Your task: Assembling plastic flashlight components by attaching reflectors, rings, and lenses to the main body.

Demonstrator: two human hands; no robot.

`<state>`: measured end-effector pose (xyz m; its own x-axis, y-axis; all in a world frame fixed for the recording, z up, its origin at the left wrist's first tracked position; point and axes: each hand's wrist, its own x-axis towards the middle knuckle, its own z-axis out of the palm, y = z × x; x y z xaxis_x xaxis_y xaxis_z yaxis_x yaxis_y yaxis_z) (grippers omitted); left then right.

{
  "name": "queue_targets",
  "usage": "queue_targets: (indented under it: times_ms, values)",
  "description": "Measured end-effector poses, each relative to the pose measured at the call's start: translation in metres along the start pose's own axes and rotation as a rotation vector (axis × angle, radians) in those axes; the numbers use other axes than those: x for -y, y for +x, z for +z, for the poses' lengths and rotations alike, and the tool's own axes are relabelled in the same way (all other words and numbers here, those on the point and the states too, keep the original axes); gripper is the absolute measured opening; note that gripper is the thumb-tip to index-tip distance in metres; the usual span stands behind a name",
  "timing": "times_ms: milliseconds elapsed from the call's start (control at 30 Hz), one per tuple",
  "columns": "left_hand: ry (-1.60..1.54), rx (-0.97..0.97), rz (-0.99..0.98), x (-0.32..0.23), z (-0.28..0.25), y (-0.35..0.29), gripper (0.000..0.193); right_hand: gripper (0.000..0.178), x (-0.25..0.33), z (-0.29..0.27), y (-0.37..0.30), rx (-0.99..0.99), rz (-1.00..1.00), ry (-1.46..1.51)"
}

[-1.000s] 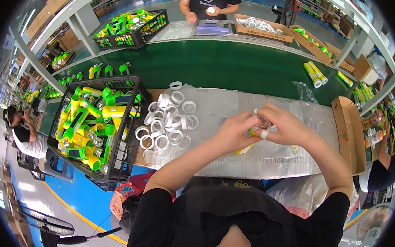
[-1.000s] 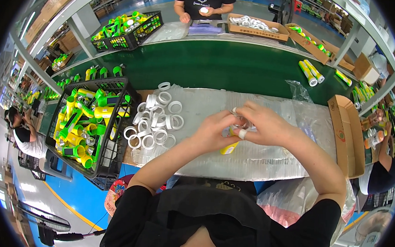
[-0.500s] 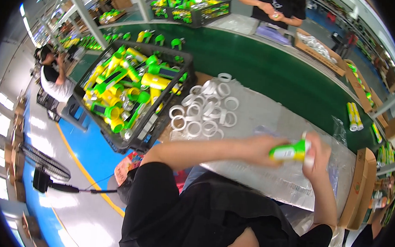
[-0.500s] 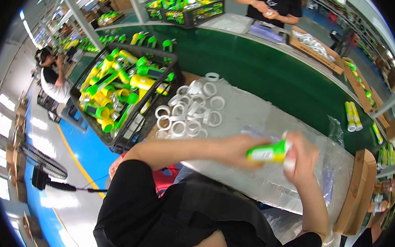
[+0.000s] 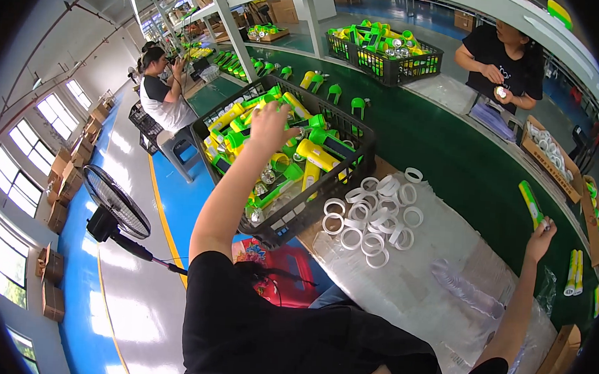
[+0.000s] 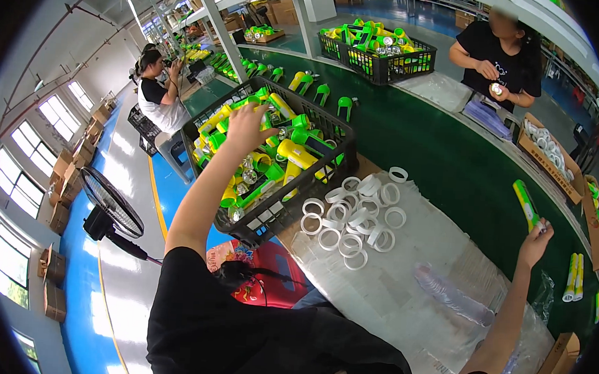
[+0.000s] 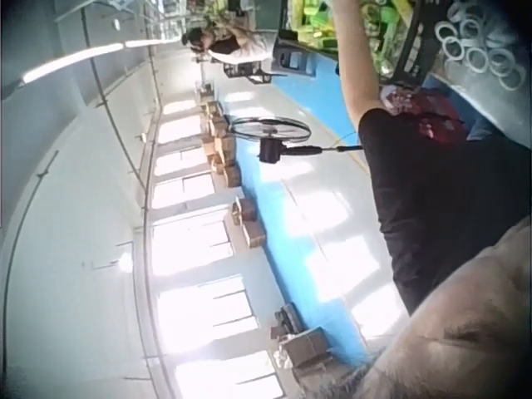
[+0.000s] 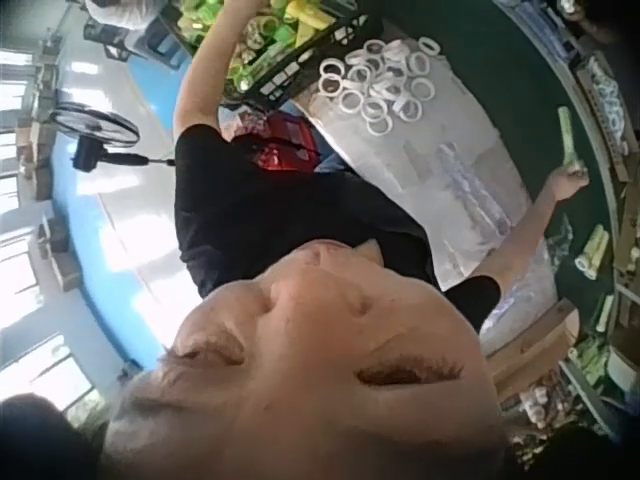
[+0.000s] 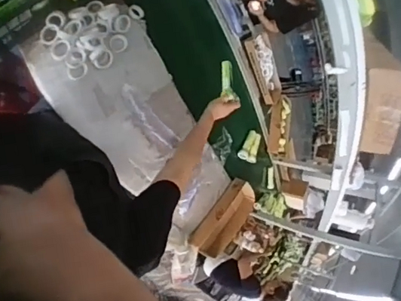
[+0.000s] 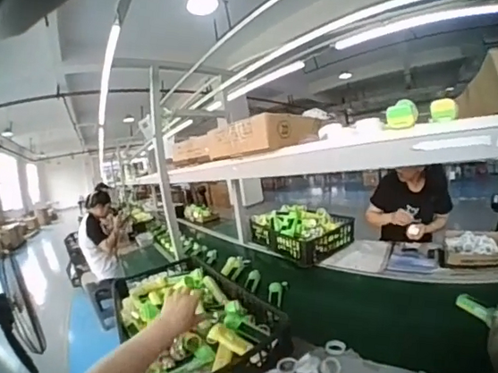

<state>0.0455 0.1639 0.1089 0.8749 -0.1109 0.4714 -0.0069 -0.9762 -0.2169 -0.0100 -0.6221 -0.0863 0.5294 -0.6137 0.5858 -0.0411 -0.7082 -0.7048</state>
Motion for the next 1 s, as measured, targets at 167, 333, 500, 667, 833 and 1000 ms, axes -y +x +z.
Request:
queue_targets:
  times_ms: [167,333,500,667,833,1000]
  values:
    - [0.071,0.494,-0.328,0.126,0.012,-0.041,0.075,0.049,-0.063,-0.04,0.034,0.342,0.319,-0.912]
    - [-0.242,0.182,-0.334,0.12,-0.021,-0.054,0.061,0.045,0.038,-0.034,0.007,0.235,-0.322,-0.619]
    - [-0.706,0.075,-0.246,0.056,-0.131,-0.05,0.051,0.033,0.253,-0.035,-0.079,0.526,-0.506,0.231]
    - [-1.06,0.33,0.388,-0.084,-0.155,-0.064,0.05,0.077,0.424,-0.08,-0.149,0.689,-0.927,0.198]
    - [-1.109,0.481,0.775,-0.199,-0.135,-0.098,0.057,0.095,0.416,-0.094,-0.194,1.195,-0.612,0.022]
    - [-1.736,0.884,0.614,-0.239,-0.081,-0.124,0.053,0.084,0.354,-0.112,-0.214,1.047,-0.36,0.113]
